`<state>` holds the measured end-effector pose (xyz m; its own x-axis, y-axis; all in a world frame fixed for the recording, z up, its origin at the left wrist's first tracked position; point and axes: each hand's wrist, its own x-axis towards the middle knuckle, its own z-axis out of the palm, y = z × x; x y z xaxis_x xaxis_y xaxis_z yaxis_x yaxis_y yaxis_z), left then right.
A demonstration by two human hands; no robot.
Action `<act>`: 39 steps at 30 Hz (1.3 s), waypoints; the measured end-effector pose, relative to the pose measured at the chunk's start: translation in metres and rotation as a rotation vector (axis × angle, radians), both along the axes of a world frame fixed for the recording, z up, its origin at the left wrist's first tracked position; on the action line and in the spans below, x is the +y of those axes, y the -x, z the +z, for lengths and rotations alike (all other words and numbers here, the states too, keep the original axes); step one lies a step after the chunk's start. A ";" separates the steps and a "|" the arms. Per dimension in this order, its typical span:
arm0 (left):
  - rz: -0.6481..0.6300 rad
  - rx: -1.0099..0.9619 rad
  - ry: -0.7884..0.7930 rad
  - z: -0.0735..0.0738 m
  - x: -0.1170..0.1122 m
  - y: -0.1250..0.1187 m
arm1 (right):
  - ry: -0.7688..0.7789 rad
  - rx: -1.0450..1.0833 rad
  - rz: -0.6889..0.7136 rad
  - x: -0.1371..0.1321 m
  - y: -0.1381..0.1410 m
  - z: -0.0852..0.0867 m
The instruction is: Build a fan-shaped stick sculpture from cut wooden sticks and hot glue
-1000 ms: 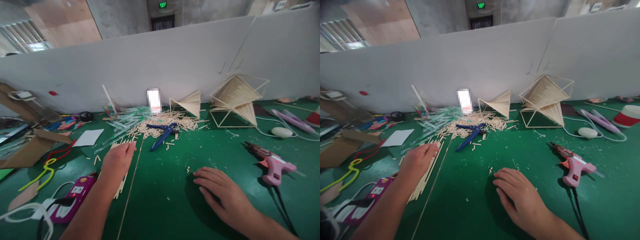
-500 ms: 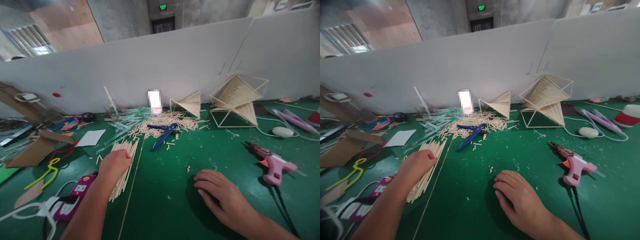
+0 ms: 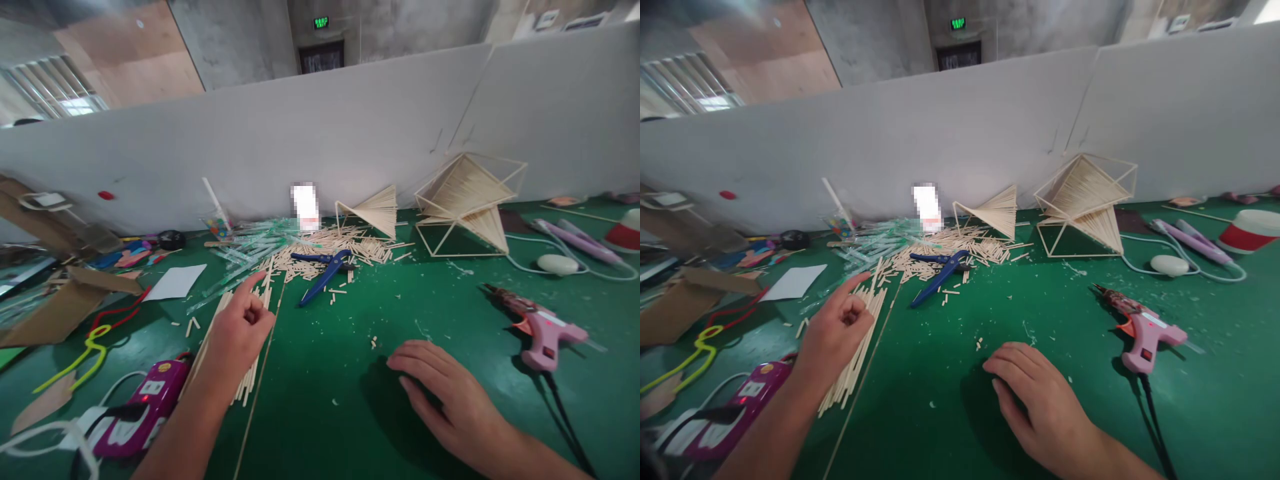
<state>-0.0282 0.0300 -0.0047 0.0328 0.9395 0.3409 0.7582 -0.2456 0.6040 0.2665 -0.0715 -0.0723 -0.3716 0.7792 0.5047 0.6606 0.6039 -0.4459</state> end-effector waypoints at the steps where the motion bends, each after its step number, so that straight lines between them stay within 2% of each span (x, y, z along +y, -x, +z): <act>1: -0.031 -0.090 -0.010 -0.002 -0.003 -0.004 | 0.000 0.011 -0.003 0.000 0.000 -0.001; 5: -0.064 -0.423 0.046 -0.010 -0.014 -0.018 | 0.010 0.063 -0.033 -0.001 -0.003 0.001; 8: -0.141 -0.499 0.137 -0.015 -0.019 -0.025 | 0.061 0.149 -0.075 0.000 -0.003 0.011; 13: -0.136 -0.565 0.170 -0.016 -0.023 -0.037 | 0.397 0.362 -0.143 0.006 0.018 0.034; 15: -0.137 -0.601 0.197 -0.016 -0.024 -0.042 | 0.467 0.395 -0.187 0.011 0.032 0.042; 17: -0.151 -0.616 0.222 -0.017 -0.025 -0.048 | 0.404 0.362 -0.210 0.019 0.045 0.048; 21: -0.192 -0.627 0.233 -0.023 -0.028 -0.054 | 0.026 0.191 -0.122 0.036 0.063 0.053; 23: -0.200 -0.640 0.249 -0.025 -0.029 -0.056 | -0.063 0.129 -0.098 0.043 0.068 0.052; 26: -0.210 -0.668 0.274 -0.028 -0.030 -0.057 | -0.055 0.147 -0.078 0.050 0.074 0.047; 32: -0.256 -0.724 0.336 -0.031 -0.031 -0.057 | 0.037 0.318 -0.011 0.054 0.075 0.040; 39: -0.239 -0.846 0.379 -0.031 -0.037 -0.065 | 0.060 0.341 0.007 0.056 0.075 0.037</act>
<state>0.0371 -0.0067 -0.0361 0.1204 0.9926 0.0142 -0.0109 -0.0129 0.9999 0.1916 -0.0158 -0.0348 -0.1945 0.8096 0.5539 0.4632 0.5735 -0.6756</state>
